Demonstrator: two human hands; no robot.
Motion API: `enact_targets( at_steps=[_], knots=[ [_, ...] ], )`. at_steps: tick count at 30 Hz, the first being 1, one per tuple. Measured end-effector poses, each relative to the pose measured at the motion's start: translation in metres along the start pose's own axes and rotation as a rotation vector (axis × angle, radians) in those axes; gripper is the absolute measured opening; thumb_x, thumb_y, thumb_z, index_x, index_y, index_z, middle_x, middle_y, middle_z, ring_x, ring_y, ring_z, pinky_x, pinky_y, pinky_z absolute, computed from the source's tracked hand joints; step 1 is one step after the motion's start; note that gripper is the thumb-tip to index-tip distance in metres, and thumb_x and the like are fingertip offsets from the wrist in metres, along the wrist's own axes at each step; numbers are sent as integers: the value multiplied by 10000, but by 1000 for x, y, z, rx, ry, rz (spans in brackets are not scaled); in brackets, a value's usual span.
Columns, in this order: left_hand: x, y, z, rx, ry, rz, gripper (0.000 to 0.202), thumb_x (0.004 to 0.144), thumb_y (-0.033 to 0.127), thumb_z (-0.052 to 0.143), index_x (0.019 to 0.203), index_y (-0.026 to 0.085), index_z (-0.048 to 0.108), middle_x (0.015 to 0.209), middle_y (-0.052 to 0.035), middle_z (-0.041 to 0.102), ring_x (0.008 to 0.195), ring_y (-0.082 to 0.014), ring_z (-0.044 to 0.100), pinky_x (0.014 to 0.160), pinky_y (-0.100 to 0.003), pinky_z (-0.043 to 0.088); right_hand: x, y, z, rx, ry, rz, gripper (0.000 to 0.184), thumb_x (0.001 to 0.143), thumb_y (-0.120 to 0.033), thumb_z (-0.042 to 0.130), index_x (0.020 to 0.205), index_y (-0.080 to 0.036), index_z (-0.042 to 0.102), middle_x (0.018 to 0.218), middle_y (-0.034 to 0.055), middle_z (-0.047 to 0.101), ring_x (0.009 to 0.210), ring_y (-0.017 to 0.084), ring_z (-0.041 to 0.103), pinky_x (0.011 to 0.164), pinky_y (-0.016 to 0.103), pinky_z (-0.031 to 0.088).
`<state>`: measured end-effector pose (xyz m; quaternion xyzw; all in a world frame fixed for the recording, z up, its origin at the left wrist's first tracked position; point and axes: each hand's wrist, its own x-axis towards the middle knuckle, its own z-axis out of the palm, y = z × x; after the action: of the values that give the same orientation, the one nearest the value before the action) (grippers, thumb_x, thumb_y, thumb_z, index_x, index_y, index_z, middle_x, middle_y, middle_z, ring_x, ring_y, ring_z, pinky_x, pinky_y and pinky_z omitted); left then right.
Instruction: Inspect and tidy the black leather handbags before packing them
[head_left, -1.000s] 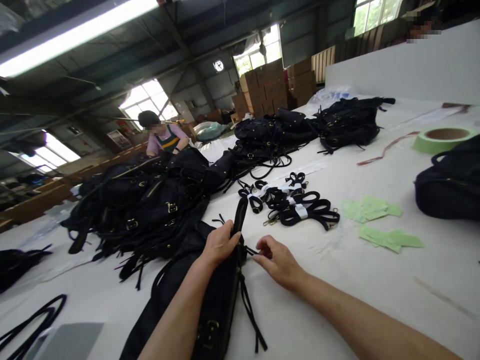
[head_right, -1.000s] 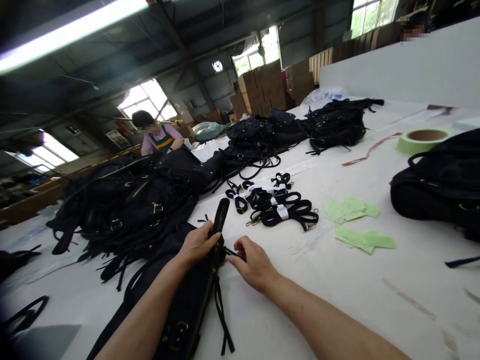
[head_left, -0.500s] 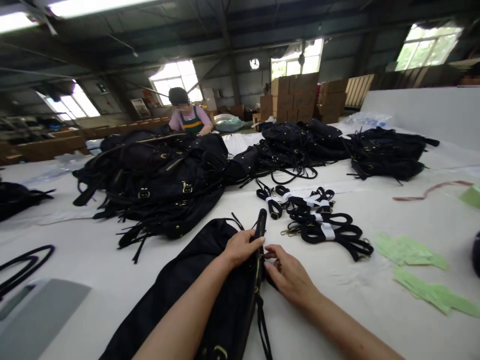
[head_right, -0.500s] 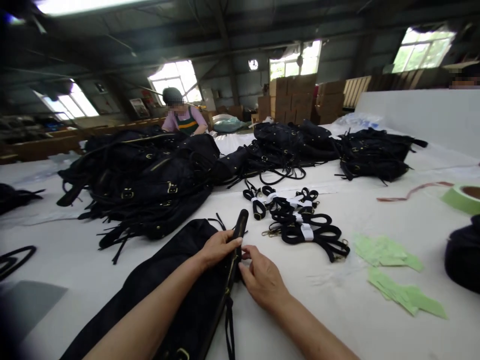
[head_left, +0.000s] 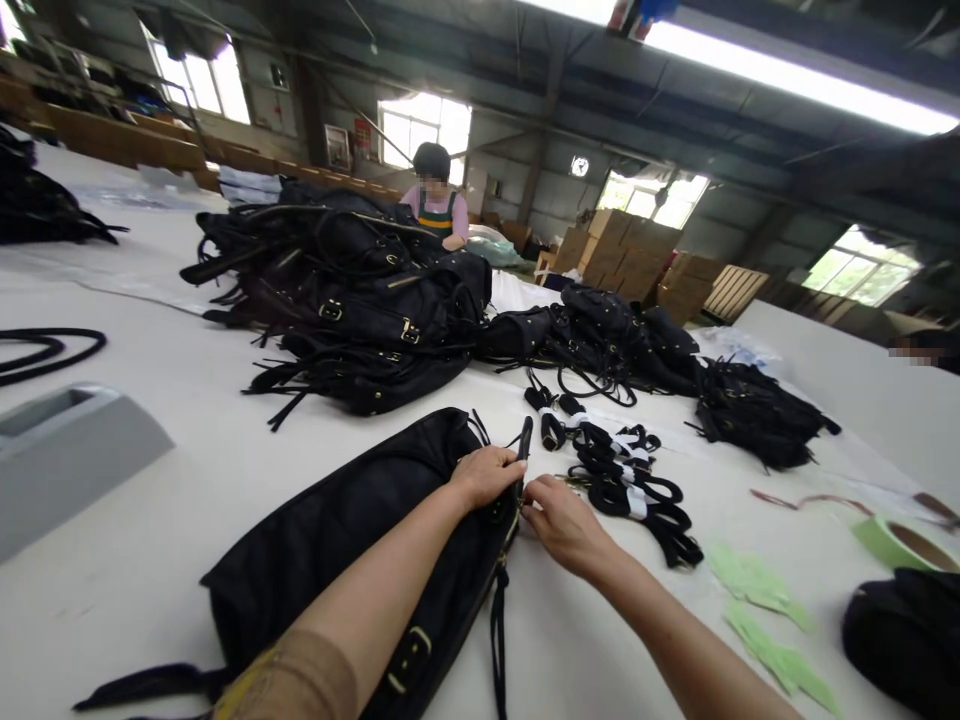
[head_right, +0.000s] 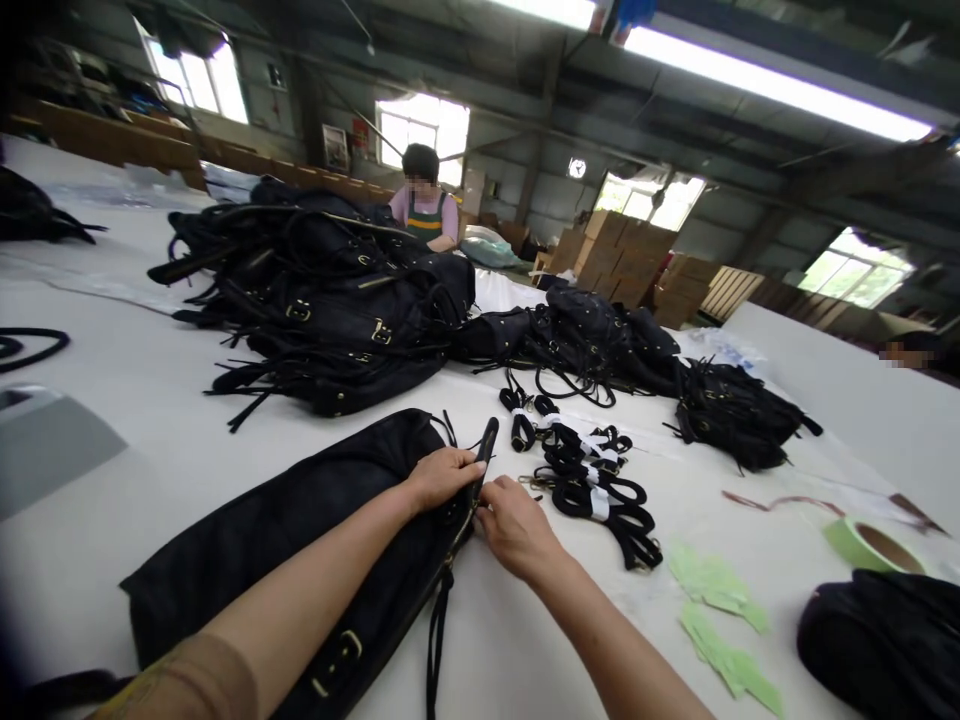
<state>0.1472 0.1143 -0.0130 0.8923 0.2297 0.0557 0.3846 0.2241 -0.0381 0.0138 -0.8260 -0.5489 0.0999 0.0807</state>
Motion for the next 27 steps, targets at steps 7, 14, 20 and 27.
enact_targets(
  at_steps=[7,14,20,27],
  knots=[
    [0,-4,0,-15,19,-10,388,913,497,470,837,146,616,809,-18,634,759,-149,599,788,-366,493,7,-14,-19,-285,-73,-55,217,914,-244,431,850,-181,629,768,92,669,702,233,629,578,276,346],
    [-2,-3,-2,1,28,4,398,927,492,442,817,144,603,763,-8,613,721,-141,585,753,-349,491,-16,-44,-12,-445,-76,-169,173,795,-77,458,845,-131,614,799,144,659,744,269,630,626,322,402],
    [3,-5,-2,-2,27,4,404,931,496,429,843,142,602,798,-16,620,732,-141,588,750,-346,491,-52,-59,7,-378,-101,-207,91,771,-122,515,828,-157,576,772,88,642,690,222,604,588,292,392],
    [-5,-2,-3,-14,34,-18,387,927,485,450,870,140,614,837,-26,638,790,-156,609,800,-375,500,-64,-62,17,-207,-38,-65,244,949,-203,358,827,-189,569,808,51,647,764,203,609,681,290,412]
  ],
)
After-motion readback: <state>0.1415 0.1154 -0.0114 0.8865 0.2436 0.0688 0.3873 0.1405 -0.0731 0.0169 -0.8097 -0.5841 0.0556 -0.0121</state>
